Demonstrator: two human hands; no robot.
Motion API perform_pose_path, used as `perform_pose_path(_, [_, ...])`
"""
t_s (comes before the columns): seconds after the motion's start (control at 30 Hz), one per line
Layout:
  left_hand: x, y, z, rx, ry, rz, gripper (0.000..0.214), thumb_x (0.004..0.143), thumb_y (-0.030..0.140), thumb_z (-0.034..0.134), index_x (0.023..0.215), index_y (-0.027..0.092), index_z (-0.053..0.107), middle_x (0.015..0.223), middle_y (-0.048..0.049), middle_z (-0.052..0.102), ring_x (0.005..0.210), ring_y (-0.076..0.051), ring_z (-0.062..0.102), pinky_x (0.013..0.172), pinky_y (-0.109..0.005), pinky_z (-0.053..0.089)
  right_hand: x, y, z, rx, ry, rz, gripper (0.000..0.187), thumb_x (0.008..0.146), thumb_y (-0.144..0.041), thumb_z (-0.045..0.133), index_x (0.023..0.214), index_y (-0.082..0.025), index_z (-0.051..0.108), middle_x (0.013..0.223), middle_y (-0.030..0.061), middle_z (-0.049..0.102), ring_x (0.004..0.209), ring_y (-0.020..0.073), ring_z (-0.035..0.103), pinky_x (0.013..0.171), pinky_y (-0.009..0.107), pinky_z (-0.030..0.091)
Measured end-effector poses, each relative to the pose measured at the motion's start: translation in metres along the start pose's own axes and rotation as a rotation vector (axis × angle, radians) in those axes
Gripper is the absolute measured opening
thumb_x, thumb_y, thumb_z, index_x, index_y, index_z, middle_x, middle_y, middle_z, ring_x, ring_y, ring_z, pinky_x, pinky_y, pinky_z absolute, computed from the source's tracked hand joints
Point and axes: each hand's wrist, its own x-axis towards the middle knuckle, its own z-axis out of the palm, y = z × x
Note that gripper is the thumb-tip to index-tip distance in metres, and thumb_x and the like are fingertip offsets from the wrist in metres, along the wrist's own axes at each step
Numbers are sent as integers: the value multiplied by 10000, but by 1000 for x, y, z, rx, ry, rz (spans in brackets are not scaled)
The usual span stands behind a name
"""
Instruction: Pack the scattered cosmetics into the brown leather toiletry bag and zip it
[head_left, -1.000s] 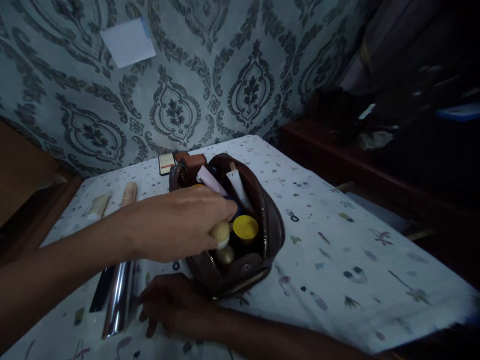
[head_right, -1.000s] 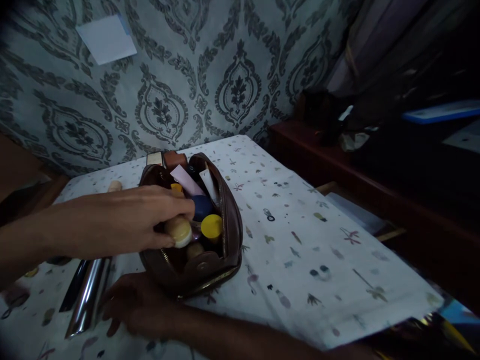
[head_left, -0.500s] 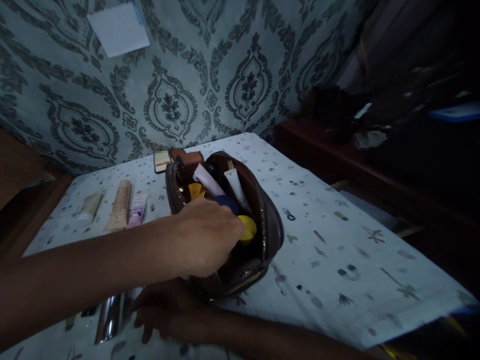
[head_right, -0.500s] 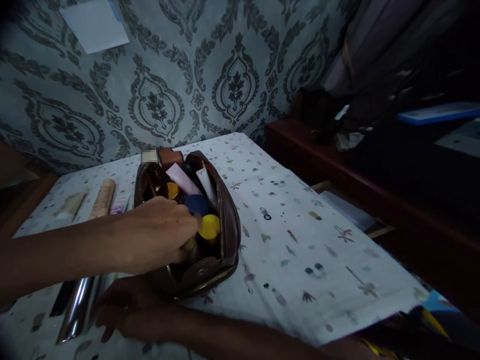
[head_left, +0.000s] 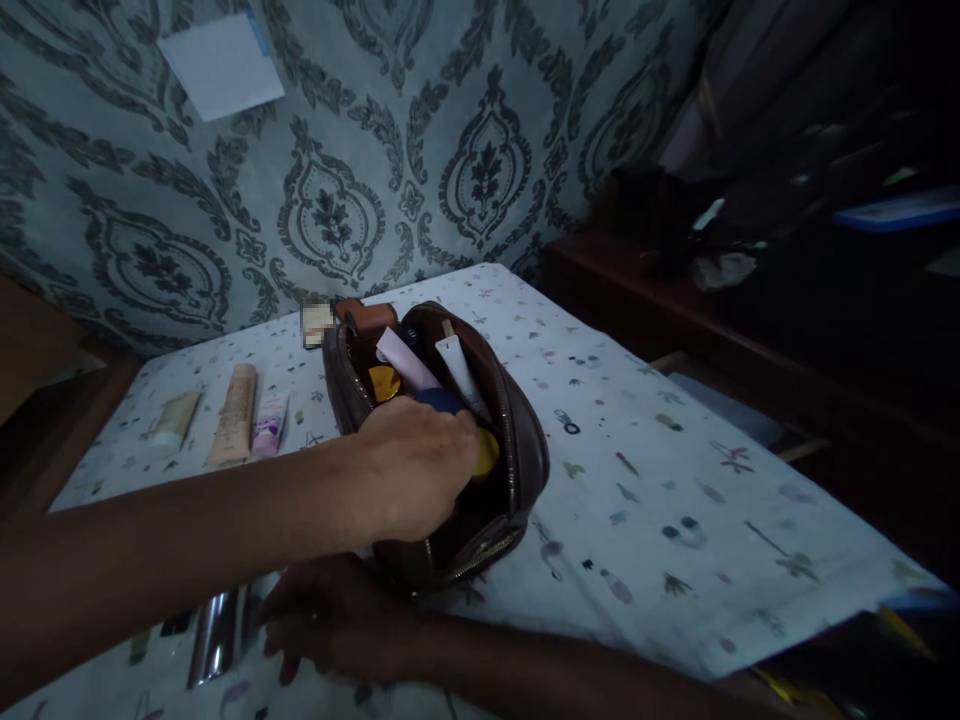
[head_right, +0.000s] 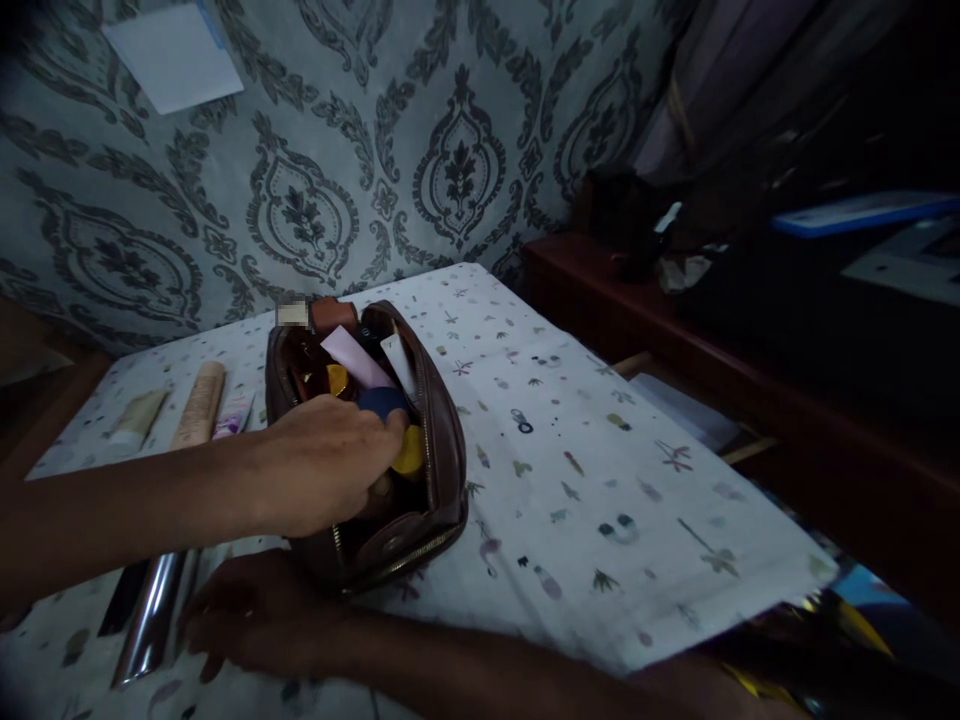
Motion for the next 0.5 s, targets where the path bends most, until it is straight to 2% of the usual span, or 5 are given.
perform_pose_path(0.1, [0,2,-2,71,-82,-37,475,708,139,698,1171,82,612,876,-121,755,843,-308,731,677,-360,539,1,2,-1,-26,-4,2,86,810,-91,658,781,-157,612,662,-65,589,480,26,530,428,140,351])
perform_pose_path(0.2, [-4,2,-5,75,-65,-45,452,735,190,711,1166,99,606,896,-114,750,859,-297,727,676,-345,531,1,3,-2,-42,-14,-7,77,809,-96,662,794,-155,616,658,-65,586,486,27,534,430,134,353])
perform_pose_path(0.3, [-11,-2,-8,79,-48,-14,357,800,254,673,1124,118,611,872,-98,738,810,-279,714,632,-334,505,1,3,-3,-39,-25,-21,67,815,-104,655,810,-152,610,696,-56,603,504,28,546,450,138,369])
perform_pose_path(0.4, [-21,-7,-13,89,-22,13,214,840,222,625,1042,150,626,791,-60,718,729,-240,688,597,-306,471,1,3,-3,-47,-32,-19,45,825,-141,652,843,-152,612,716,-53,606,524,34,554,472,148,365])
perform_pose_path(0.5, [-27,-10,-17,91,-36,-26,72,838,194,612,891,173,656,747,-50,708,703,-232,679,575,-295,455,1,3,-3,-44,-34,-8,51,815,-161,661,841,-152,618,725,-51,607,546,43,561,524,170,383])
